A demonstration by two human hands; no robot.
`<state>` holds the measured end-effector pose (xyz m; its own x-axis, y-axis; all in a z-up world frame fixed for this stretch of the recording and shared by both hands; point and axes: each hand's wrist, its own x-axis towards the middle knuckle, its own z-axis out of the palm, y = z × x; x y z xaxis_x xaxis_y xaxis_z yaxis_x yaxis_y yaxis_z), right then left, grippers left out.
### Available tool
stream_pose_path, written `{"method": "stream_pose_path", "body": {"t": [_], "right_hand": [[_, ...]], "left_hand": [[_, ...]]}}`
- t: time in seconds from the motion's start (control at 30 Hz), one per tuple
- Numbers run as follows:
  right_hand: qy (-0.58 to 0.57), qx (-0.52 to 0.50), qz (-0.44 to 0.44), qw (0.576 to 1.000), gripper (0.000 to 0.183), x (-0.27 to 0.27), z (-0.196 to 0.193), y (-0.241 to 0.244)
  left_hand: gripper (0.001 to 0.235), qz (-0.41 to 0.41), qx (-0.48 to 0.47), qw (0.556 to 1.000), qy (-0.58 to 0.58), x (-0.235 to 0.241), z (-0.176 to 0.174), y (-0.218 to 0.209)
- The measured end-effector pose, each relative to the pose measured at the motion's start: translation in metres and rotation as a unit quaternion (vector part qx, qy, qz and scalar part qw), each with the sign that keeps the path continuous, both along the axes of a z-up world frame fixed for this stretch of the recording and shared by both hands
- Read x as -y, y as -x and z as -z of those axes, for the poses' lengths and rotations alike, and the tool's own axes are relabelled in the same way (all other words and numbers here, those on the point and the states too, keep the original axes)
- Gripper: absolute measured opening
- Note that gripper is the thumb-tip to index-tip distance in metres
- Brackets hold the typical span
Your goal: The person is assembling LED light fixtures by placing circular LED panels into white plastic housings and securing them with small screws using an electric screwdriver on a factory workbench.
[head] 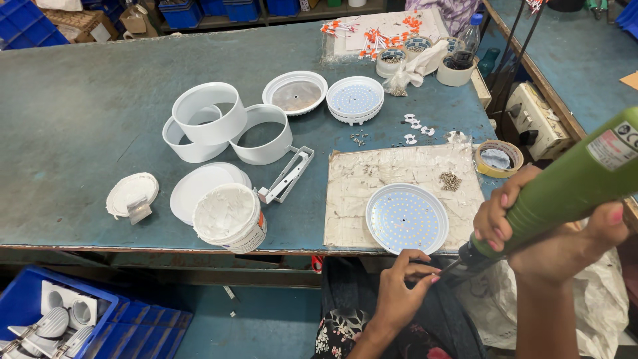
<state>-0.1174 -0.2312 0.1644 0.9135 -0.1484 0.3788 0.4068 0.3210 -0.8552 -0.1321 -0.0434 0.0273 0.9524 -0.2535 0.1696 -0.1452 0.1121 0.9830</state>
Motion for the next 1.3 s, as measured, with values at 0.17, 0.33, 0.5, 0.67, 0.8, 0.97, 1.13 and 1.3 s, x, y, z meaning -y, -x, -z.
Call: {"method": "stream_pose_path", "body": {"t": [0.17, 0.33, 0.5, 0.67, 0.8, 0.97, 1.13, 1.3], "right_hand": [[0.001, 0.001, 0.026, 1.0, 0.106, -0.009, -0.008, 0.005], [0.0, -0.005, 0.03, 1.0, 0.106, -0.008, -0.004, 0.006], [-0.036, 0.001, -0.019, 0.999, 0.105, 0.003, 0.009, 0.002], [-0.113, -0.006, -0.116, 0.987, 0.102, 0.016, 0.023, 0.002], [-0.121, 0.017, -0.152, 0.981, 0.101, 0.014, 0.023, -0.004], [-0.089, 0.059, -0.101, 0.989, 0.097, -0.016, 0.01, -0.024], [-0.051, 0.118, -0.103, 0.986, 0.089, -0.052, -0.004, -0.058], [-0.041, 0.107, -0.147, 0.982, 0.086, -0.081, -0.004, -0.088]], "left_hand": [[0.04, 0.022, 0.035, 0.999, -0.034, -0.007, -0.01, 0.003], [0.042, -0.002, 0.038, 0.999, -0.035, -0.005, -0.014, 0.006], [0.045, -0.034, 0.078, 0.996, -0.039, -0.005, -0.014, 0.009], [0.048, 0.005, 0.059, 0.998, -0.02, -0.014, -0.009, 0.005], [0.044, -0.012, 0.044, 0.999, 0.006, -0.015, -0.004, 0.006], [0.035, -0.151, 0.18, 0.968, -0.086, -0.02, -0.001, -0.007], [0.05, -0.23, 0.285, 0.927, -0.078, -0.059, 0.004, -0.061], [0.042, -0.251, 0.075, 0.922, -0.283, -0.059, 0.004, -0.131]]}}
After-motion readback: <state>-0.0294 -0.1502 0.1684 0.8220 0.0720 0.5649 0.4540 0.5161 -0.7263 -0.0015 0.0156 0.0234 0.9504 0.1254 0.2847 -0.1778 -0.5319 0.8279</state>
